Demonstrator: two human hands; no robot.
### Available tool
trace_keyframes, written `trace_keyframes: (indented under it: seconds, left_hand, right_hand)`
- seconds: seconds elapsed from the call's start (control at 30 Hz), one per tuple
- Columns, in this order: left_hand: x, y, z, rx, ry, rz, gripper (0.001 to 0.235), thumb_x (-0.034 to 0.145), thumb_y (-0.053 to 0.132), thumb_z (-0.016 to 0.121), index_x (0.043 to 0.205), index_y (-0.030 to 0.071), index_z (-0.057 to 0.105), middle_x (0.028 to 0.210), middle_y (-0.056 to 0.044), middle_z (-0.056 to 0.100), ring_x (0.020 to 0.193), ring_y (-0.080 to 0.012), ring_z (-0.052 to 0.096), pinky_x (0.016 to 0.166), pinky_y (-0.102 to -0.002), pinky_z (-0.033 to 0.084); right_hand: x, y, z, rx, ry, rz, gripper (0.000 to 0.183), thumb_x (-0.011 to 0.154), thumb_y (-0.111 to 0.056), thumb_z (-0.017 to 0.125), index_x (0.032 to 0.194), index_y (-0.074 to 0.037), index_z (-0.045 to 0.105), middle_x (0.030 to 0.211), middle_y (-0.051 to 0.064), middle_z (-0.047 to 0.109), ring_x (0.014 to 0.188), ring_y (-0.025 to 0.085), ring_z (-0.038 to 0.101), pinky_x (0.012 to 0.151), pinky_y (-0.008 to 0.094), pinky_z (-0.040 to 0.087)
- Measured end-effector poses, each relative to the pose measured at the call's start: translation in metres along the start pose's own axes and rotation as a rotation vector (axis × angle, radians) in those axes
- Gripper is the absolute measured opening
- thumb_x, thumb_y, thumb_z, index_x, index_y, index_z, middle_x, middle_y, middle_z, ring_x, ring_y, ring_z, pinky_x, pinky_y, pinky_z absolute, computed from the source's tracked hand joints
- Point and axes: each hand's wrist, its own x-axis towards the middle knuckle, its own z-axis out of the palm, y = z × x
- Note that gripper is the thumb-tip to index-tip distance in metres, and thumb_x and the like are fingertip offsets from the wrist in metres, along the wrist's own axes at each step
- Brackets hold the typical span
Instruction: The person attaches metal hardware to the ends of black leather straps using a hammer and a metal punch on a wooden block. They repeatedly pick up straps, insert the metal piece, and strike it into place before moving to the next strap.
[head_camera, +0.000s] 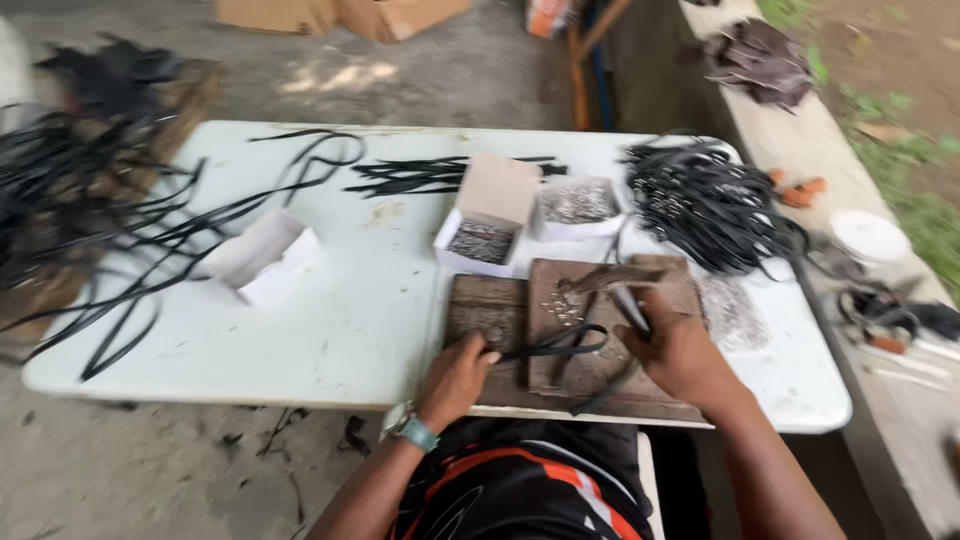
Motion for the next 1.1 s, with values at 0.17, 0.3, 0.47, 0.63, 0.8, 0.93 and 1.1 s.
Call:
trace_keyframes:
  seconds: [0.17, 0.3, 0.47, 0.63, 0.8, 0.93, 1.1]
  left_hand:
    - [0.013, -0.015, -0.012, -0.268, 0.060, -0.176, 0.030, 0.096, 0.032, 0.068, 0.097, 0.004, 0.060, 0.079, -0.014, 0.073, 0.073, -0.0324, 0.075, 0.065, -0.042, 0.056]
    - [0.033, -0.038, -0.037, -0.116, 0.038, -0.196, 0.026, 0.090, 0.028, 0.070, 0.101, 0.005, 0.066, 0.080, -0.014, 0.076, 0.074, -0.0330, 0.077, 0.064, -0.043, 0.057]
    - [0.048, -0.055, -0.053, 0.133, -0.077, -0.322, 0.023, 0.086, 0.028, 0.074, 0.094, 0.007, 0.072, 0.081, -0.020, 0.075, 0.078, -0.0392, 0.074, 0.068, -0.048, 0.057]
    - [0.055, -0.069, -0.057, 0.402, -0.174, -0.333, 0.021, 0.084, 0.023, 0.069, 0.089, 0.003, 0.074, 0.088, -0.025, 0.072, 0.087, -0.0466, 0.070, 0.080, -0.056, 0.056]
    - [0.071, -0.064, -0.053, 0.455, -0.210, -0.301, 0.020, 0.085, 0.019, 0.065, 0.092, 0.002, 0.074, 0.091, -0.028, 0.072, 0.088, -0.0484, 0.070, 0.082, -0.056, 0.057]
    - [0.089, -0.054, -0.044, 0.473, -0.217, -0.290, 0.022, 0.084, 0.022, 0.068, 0.092, 0.003, 0.074, 0.092, -0.027, 0.073, 0.089, -0.0472, 0.071, 0.083, -0.054, 0.057]
    - [0.104, -0.055, -0.043, 0.482, -0.251, -0.340, 0.026, 0.086, 0.027, 0.072, 0.096, 0.003, 0.074, 0.092, -0.025, 0.073, 0.089, -0.0445, 0.072, 0.080, -0.052, 0.059]
  right_hand:
    - [-0.043, 0.057, -0.050, 0.306, 0.283, 0.557, 0.056, 0.088, -0.009, 0.074, 0.139, -0.004, 0.054, 0.096, 0.020, 0.067, 0.063, 0.023, 0.057, 0.055, 0.041, 0.047]
    - [-0.083, 0.168, -0.053, 0.154, 0.486, 0.689, 0.053, 0.088, -0.012, 0.074, 0.137, -0.001, 0.057, 0.105, 0.019, 0.071, 0.077, 0.028, 0.066, 0.068, 0.045, 0.051]
    - [-0.100, 0.294, -0.059, -0.219, 0.367, 0.803, 0.053, 0.085, -0.030, 0.078, 0.122, 0.005, 0.063, 0.102, 0.028, 0.073, 0.094, 0.046, 0.070, 0.084, 0.056, 0.054]
    - [-0.088, 0.326, -0.028, 0.033, 0.477, 0.843, 0.039, 0.097, -0.016, 0.068, 0.120, 0.013, 0.056, 0.086, 0.023, 0.069, 0.071, 0.030, 0.066, 0.059, 0.045, 0.052]
    - [-0.074, 0.330, -0.017, 0.017, 0.456, 0.761, 0.042, 0.106, -0.019, 0.065, 0.130, 0.014, 0.052, 0.079, 0.022, 0.065, 0.068, 0.029, 0.064, 0.056, 0.045, 0.051]
    - [-0.078, 0.324, -0.013, -0.237, 0.383, 0.764, 0.047, 0.104, -0.030, 0.071, 0.129, 0.008, 0.063, 0.081, 0.027, 0.072, 0.075, 0.033, 0.070, 0.067, 0.046, 0.055]
    - [-0.088, 0.316, -0.017, -0.477, 0.323, 0.744, 0.052, 0.100, -0.043, 0.079, 0.129, 0.000, 0.074, 0.085, 0.028, 0.077, 0.086, 0.037, 0.074, 0.078, 0.048, 0.059]
